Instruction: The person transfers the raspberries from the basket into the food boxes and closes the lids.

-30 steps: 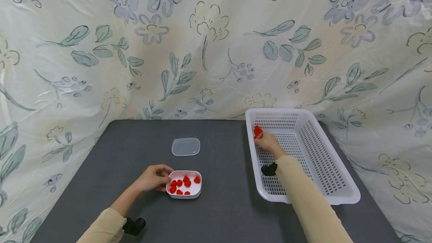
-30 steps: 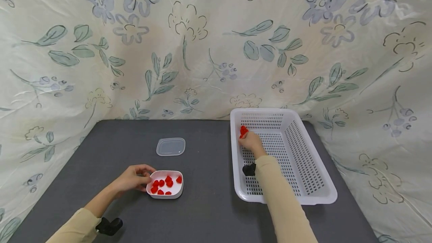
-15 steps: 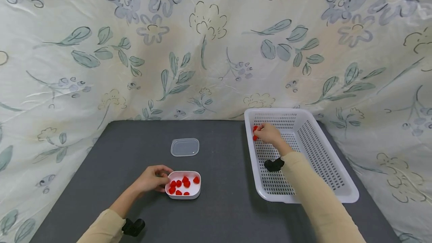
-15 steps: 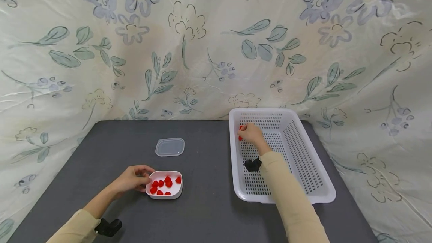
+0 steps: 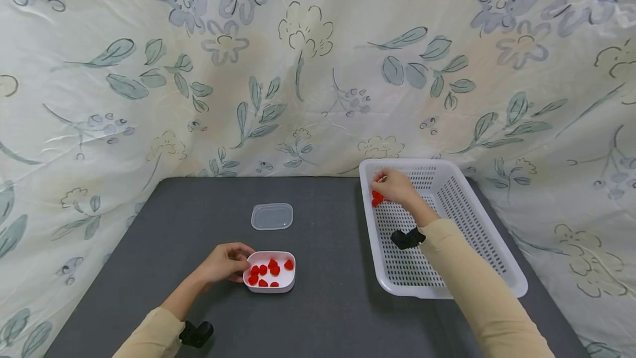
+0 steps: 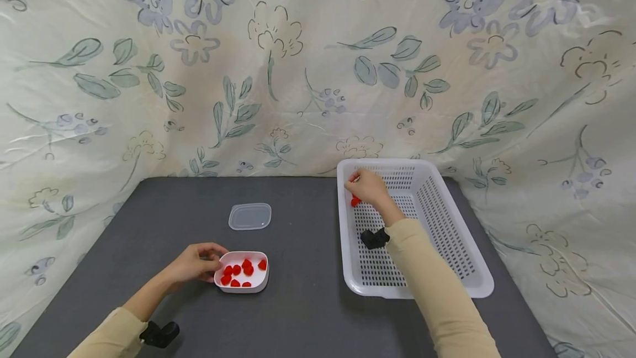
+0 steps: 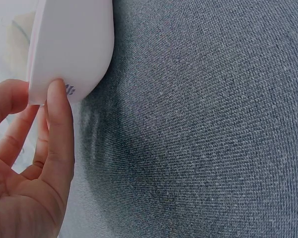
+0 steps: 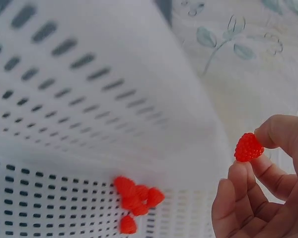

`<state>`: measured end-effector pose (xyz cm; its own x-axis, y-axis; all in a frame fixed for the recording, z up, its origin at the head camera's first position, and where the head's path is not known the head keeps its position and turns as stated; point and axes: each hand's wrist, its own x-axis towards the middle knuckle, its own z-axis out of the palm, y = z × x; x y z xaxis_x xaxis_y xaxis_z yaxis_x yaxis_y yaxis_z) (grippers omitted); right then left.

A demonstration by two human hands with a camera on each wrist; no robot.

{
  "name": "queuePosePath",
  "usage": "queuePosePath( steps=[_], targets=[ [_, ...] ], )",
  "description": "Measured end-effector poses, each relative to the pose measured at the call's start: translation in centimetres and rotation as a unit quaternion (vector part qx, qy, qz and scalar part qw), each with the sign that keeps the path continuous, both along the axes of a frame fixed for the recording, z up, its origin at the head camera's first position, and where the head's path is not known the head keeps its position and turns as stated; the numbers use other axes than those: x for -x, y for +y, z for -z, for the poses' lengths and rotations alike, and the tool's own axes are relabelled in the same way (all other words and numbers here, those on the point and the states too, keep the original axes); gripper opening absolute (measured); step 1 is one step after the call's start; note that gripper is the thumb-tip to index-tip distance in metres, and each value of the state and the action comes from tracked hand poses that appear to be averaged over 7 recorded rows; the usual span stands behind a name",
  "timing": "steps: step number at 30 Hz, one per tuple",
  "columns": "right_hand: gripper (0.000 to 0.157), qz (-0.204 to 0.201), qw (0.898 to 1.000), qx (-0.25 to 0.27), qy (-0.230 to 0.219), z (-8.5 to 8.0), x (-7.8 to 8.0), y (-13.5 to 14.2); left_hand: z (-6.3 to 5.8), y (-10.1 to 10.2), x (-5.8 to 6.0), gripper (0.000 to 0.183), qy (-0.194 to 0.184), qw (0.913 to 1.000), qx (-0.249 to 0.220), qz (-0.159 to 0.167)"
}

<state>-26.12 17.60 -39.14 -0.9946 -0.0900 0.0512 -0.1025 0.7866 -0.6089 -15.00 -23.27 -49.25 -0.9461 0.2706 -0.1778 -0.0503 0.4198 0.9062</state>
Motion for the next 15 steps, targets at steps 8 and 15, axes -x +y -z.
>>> queuePosePath(
  steps=[8,15],
  targets=[
    [0.022,-0.023,1.000,0.015,-0.001,-1.1,-0.8,-2.0,-0.5,0.1,0.0,0.035,-0.001,1.0000,0.002,0.002],
    [0.019,-0.063,0.998,0.025,0.014,-1.4,-1.7,-4.2,-0.7,0.2,-0.1,0.034,-0.005,1.0000,-0.002,0.000]
  ],
)
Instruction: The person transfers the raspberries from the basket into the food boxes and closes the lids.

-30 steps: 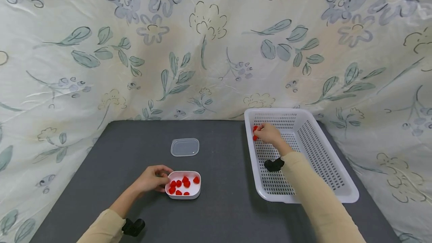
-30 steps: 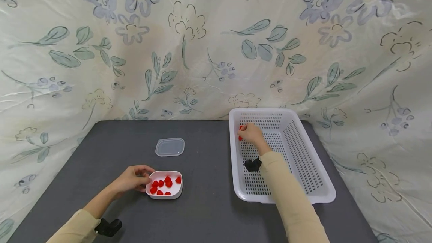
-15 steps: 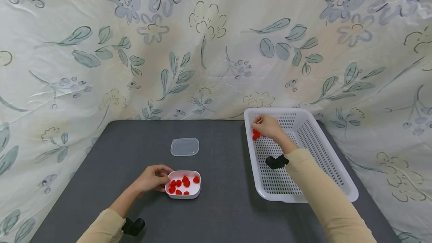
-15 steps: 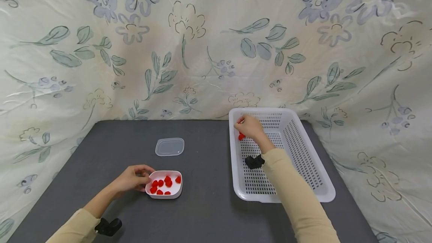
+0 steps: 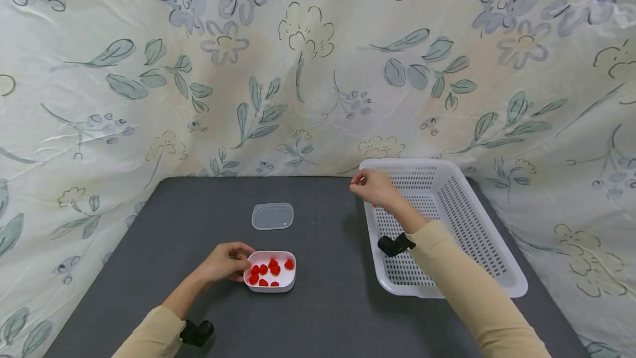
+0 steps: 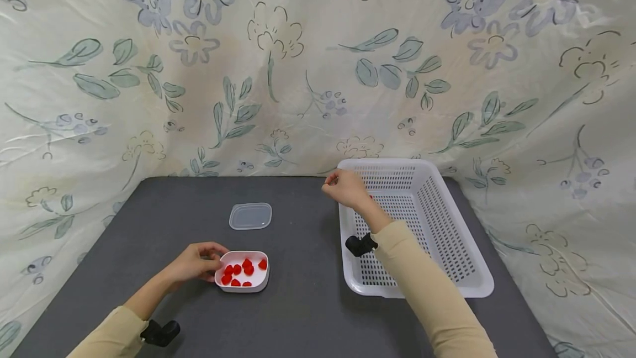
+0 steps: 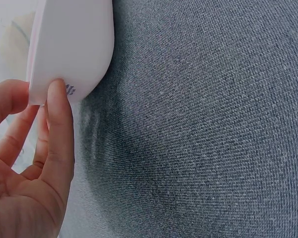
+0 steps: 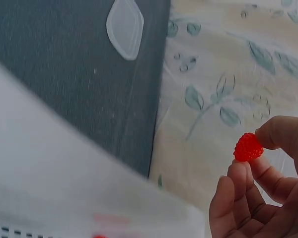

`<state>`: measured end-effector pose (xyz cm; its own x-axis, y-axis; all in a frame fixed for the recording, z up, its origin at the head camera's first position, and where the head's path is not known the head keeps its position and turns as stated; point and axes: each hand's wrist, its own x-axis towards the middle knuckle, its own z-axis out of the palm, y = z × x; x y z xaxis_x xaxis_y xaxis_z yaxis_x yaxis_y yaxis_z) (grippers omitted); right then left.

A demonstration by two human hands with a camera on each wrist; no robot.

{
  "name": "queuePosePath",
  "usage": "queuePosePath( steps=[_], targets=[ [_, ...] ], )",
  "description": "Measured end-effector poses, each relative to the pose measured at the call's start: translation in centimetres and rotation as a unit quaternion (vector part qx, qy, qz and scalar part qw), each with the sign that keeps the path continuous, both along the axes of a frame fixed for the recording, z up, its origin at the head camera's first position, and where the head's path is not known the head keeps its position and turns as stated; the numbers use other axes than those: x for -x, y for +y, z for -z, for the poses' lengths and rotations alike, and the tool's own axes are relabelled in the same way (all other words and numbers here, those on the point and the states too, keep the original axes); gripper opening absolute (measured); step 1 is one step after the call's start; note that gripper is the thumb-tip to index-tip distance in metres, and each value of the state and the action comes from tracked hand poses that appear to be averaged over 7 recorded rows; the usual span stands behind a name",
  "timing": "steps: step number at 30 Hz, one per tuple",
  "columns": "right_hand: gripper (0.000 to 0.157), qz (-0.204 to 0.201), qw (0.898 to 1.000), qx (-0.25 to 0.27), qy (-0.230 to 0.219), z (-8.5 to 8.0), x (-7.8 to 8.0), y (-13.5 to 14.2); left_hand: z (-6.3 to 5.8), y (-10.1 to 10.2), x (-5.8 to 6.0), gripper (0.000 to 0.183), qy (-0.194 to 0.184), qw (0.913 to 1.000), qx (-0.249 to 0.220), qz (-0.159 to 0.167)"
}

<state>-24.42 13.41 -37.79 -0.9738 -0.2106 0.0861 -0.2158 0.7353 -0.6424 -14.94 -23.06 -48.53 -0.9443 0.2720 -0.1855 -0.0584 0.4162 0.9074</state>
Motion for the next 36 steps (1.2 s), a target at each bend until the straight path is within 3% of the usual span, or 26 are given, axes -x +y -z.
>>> queuePosePath(
  steps=[18,29,36],
  targets=[
    [0.009,-0.071,0.997,-0.006,-0.006,1.8,-2.8,-7.0,0.0,-0.2,0.1,0.034,0.001,1.0000,-0.001,0.001],
    [0.006,-0.133,0.991,-0.023,0.003,3.8,-5.0,-10.6,0.4,-0.1,0.1,0.035,0.002,1.0000,0.006,-0.005],
    [0.004,-0.159,0.987,-0.021,-0.015,5.3,-6.2,-12.5,0.3,0.0,0.1,0.035,0.001,1.0000,0.008,-0.005]
  ],
)
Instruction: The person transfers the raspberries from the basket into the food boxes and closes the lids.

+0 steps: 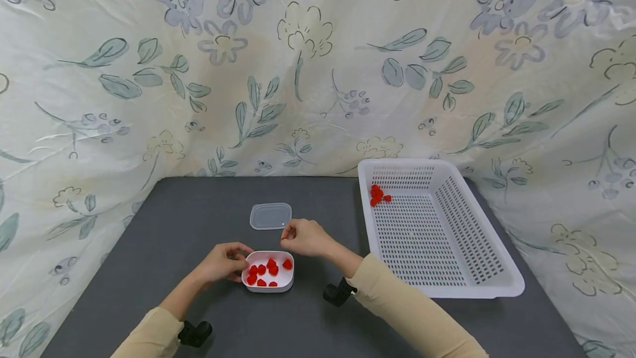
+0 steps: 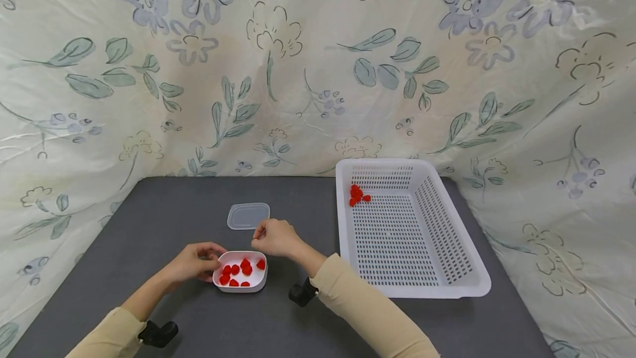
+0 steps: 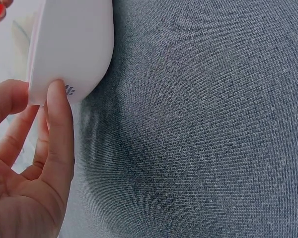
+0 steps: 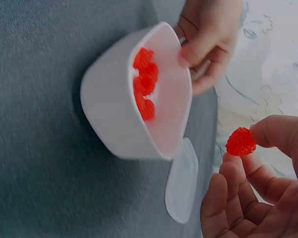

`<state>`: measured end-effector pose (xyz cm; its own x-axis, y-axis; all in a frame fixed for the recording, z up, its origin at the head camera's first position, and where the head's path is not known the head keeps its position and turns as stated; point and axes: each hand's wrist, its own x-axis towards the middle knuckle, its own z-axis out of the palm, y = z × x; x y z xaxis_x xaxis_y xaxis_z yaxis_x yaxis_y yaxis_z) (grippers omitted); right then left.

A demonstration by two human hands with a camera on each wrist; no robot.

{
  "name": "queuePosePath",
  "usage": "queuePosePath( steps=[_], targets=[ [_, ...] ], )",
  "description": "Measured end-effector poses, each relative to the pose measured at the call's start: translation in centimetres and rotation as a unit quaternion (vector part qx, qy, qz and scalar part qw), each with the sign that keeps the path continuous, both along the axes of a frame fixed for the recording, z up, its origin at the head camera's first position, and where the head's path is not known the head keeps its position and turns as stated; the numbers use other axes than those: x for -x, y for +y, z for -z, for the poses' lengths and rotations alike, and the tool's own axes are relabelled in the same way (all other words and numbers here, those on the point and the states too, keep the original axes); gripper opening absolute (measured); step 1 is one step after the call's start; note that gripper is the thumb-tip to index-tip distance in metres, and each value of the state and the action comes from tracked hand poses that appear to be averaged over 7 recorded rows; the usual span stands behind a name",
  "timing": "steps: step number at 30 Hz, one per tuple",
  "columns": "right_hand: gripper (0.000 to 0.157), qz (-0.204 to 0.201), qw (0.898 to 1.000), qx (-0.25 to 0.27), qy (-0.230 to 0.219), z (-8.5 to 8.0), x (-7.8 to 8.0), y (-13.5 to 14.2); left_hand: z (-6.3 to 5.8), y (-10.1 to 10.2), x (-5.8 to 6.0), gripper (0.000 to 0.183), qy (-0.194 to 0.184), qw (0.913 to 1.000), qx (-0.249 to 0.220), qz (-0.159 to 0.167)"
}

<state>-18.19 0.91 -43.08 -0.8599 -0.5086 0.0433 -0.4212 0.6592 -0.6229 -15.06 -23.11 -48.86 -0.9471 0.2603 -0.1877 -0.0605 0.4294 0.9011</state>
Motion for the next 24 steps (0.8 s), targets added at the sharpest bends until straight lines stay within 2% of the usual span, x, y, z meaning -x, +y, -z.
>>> queuePosePath(
  steps=[9,17,24],
  targets=[
    [0.005,-0.008,0.999,0.001,-0.037,1.3,-1.2,-1.8,0.0,-0.1,0.1,0.035,-0.001,0.9999,-0.010,0.007],
    [0.006,-0.017,0.999,-0.024,-0.016,2.3,-2.2,-2.7,0.2,0.0,0.0,0.033,0.000,0.9999,-0.011,0.001],
    [0.007,-0.024,0.999,-0.026,-0.004,2.5,-2.2,-2.7,0.3,-0.1,0.0,0.033,0.001,0.9999,-0.010,0.000]
  ],
)
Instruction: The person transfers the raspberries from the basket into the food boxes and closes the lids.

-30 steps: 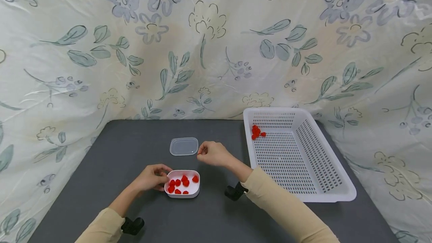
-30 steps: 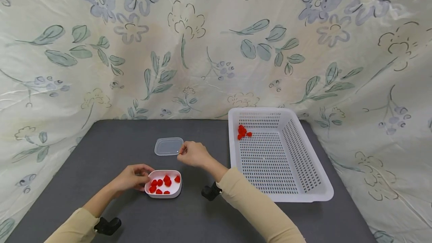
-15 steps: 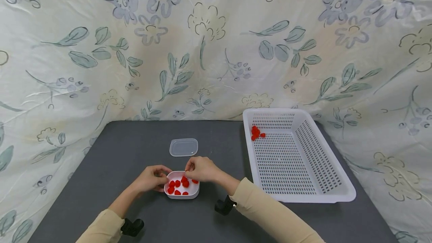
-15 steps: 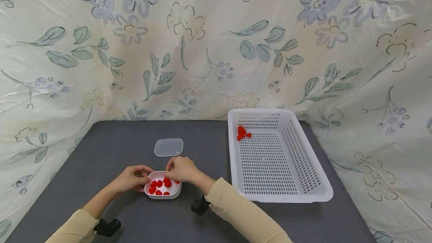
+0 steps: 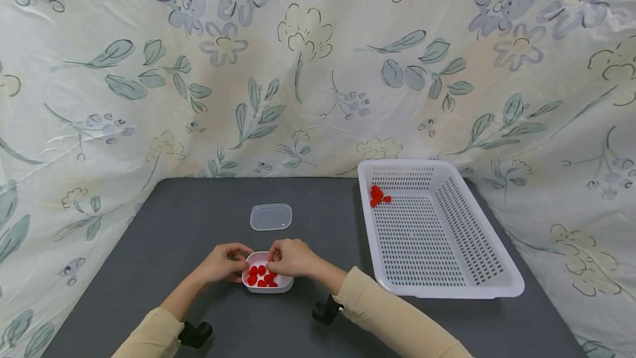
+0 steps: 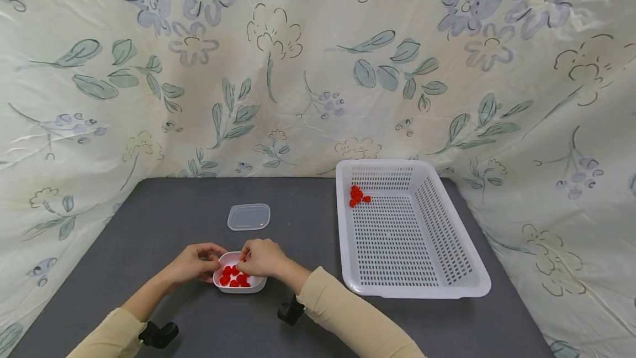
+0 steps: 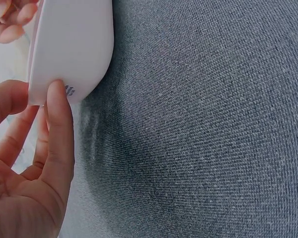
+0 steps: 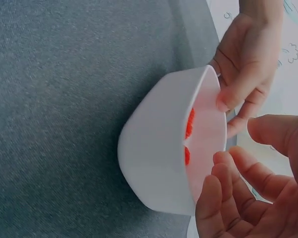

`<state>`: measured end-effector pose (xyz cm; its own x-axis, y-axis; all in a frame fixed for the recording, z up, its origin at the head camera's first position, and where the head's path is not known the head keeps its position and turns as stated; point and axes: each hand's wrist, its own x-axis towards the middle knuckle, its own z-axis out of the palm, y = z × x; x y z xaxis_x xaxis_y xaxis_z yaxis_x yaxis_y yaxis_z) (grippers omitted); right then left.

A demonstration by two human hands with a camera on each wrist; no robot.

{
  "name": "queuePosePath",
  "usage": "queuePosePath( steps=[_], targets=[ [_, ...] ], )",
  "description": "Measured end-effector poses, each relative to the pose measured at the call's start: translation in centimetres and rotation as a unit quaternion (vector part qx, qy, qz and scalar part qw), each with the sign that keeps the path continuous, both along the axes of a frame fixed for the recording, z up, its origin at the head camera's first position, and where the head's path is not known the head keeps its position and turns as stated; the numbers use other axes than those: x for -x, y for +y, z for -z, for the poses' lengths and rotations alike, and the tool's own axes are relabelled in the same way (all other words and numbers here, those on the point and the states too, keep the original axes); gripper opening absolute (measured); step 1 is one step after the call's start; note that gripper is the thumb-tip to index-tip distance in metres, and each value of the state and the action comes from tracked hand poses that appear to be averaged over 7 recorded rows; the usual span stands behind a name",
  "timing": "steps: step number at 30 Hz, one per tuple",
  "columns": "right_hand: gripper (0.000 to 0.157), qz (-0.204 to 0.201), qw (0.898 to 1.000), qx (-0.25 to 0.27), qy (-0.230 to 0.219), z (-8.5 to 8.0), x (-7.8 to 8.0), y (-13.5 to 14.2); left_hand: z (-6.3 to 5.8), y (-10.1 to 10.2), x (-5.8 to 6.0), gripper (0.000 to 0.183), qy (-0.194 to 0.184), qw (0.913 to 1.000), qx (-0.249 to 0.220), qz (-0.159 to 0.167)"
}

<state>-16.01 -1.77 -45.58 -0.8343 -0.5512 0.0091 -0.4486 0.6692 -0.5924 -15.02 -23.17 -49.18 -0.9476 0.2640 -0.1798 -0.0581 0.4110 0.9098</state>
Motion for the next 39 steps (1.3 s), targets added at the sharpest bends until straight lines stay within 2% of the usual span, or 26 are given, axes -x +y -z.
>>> queuePosePath(
  steps=[6,18,25,31,35,39],
  targets=[
    [0.015,-0.002,1.000,0.019,-0.001,-1.2,0.9,0.7,-0.2,0.0,0.0,0.034,-0.002,1.0000,0.002,-0.001],
    [0.019,0.018,0.994,0.098,0.050,-5.0,3.1,4.0,-0.4,0.1,-0.1,0.033,-0.001,1.0000,0.008,-0.001],
    [0.016,0.073,0.988,0.116,0.071,-6.5,5.1,6.6,-0.4,0.1,-0.1,0.034,-0.002,1.0000,0.008,-0.001],
    [0.020,0.129,0.982,0.112,0.080,-7.4,7.0,9.5,-0.3,0.1,-0.1,0.034,-0.002,1.0000,0.008,0.000],
    [0.023,0.162,0.977,0.119,0.070,-7.5,8.3,11.7,-0.3,0.1,-0.1,0.034,-0.001,1.0000,0.009,-0.001],
    [0.026,0.199,0.970,0.127,0.055,-6.7,9.5,13.9,-0.3,0.1,-0.2,0.034,-0.002,0.9999,0.012,-0.005]
  ],
)
